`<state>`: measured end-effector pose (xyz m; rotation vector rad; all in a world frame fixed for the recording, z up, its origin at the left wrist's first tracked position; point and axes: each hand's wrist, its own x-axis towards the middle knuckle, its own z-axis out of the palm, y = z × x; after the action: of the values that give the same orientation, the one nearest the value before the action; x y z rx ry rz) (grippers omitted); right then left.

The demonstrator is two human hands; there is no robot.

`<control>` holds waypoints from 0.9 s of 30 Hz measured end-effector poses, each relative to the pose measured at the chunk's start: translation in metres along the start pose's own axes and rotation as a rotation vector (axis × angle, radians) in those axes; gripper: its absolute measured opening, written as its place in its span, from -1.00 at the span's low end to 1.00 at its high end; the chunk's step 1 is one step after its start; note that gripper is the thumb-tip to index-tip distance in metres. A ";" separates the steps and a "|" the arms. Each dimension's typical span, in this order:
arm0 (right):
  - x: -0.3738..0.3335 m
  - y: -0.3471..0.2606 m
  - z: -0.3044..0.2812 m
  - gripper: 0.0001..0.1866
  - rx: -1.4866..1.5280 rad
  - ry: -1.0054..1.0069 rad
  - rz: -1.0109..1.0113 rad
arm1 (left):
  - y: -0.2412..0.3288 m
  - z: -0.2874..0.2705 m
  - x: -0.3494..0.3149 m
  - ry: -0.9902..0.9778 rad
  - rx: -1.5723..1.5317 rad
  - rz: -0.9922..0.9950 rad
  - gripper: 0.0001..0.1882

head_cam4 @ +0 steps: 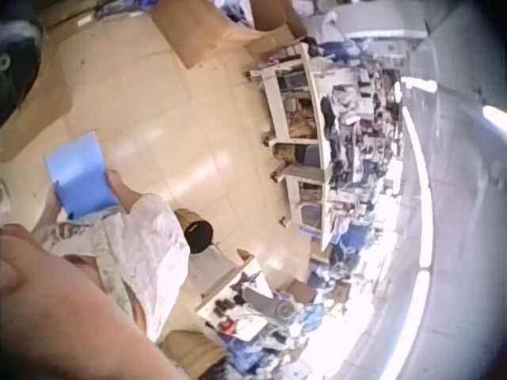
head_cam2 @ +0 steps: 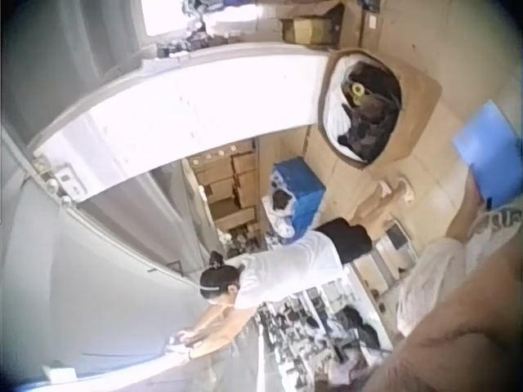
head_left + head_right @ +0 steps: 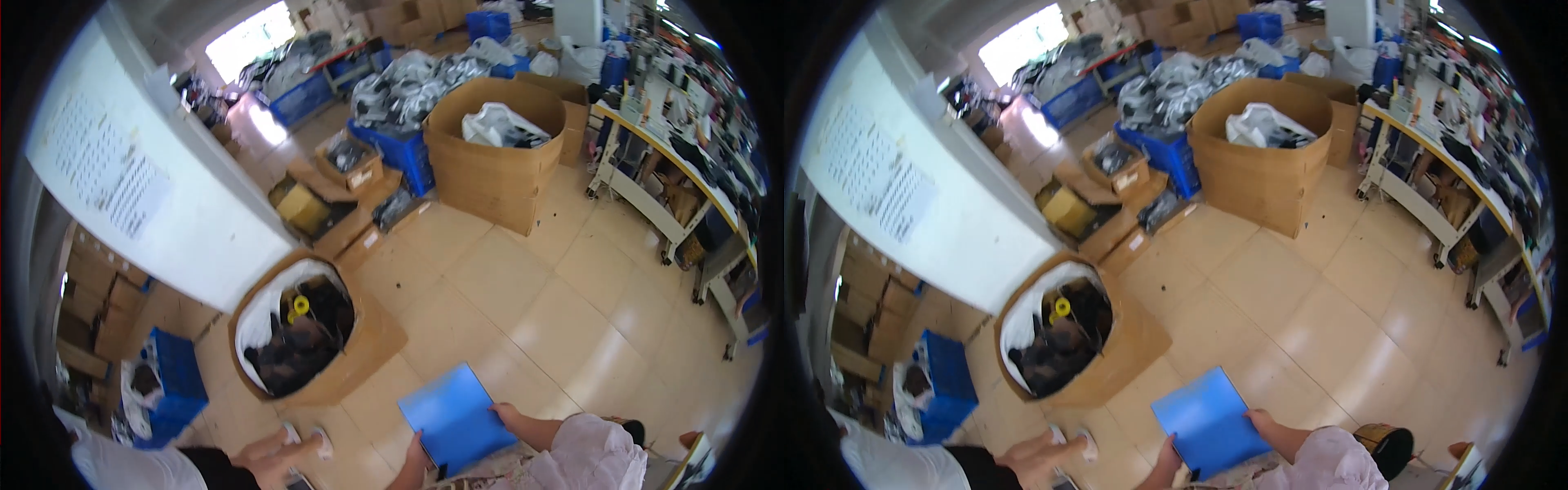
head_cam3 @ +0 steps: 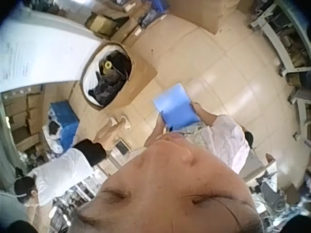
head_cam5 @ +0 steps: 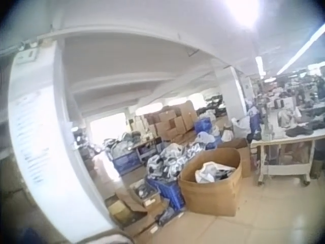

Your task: Moving a sewing machine table and production materials within a factory floor.

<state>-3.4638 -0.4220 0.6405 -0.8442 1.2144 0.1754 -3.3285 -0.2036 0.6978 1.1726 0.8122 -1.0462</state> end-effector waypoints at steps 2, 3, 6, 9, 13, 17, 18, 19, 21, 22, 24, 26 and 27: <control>0.001 -0.017 0.008 -0.69 -0.035 0.064 -0.031 | 0.014 -0.005 0.012 -0.102 -0.025 0.015 -0.67; 0.007 -0.025 0.011 -0.69 0.005 0.030 -0.048 | 0.027 0.008 0.000 -0.089 -0.044 0.003 -0.68; 0.021 -0.043 0.007 -0.65 -0.020 0.027 -0.067 | 0.038 0.021 0.004 -0.027 0.114 0.005 -0.50; 0.013 -0.076 0.029 -0.66 -0.012 0.007 -0.073 | 0.048 0.009 0.016 -0.090 -0.019 0.013 -0.56; 0.020 -0.085 0.036 -0.72 0.018 -0.026 -0.183 | 0.065 0.009 0.039 -0.144 -0.097 0.083 -0.52; 0.024 -0.111 0.047 -0.74 -0.012 -0.034 -0.158 | 0.073 0.010 0.068 -0.280 -0.143 0.052 -0.54; 0.029 -0.118 0.048 -0.80 0.034 -0.049 -0.138 | 0.077 0.016 0.074 -0.260 -0.149 0.070 -0.55; 0.035 -0.126 0.050 -0.85 0.080 -0.067 -0.116 | 0.081 0.021 0.080 -0.238 -0.154 0.088 -0.55; 0.053 -0.145 0.053 -0.85 0.059 -0.087 -0.095 | 0.094 0.036 0.089 -0.256 -0.218 0.105 -0.54; 0.061 -0.153 0.055 -0.86 0.052 -0.099 -0.082 | 0.098 0.040 0.089 -0.284 -0.265 0.122 -0.54; 0.072 -0.177 0.061 -0.86 0.009 -0.136 -0.002 | 0.085 0.045 0.103 -0.091 -0.270 0.132 -0.52; 0.082 -0.206 0.076 -0.84 -0.025 -0.226 0.070 | 0.075 0.044 0.109 0.100 -0.263 0.156 -0.47; 0.087 -0.209 0.079 -0.82 -0.058 -0.290 0.092 | 0.064 0.042 0.112 0.123 -0.293 0.174 -0.43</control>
<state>-3.2583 -0.5421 0.6717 -0.7831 0.9791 0.3964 -3.2319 -0.2651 0.6249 1.0428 0.9091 -0.6911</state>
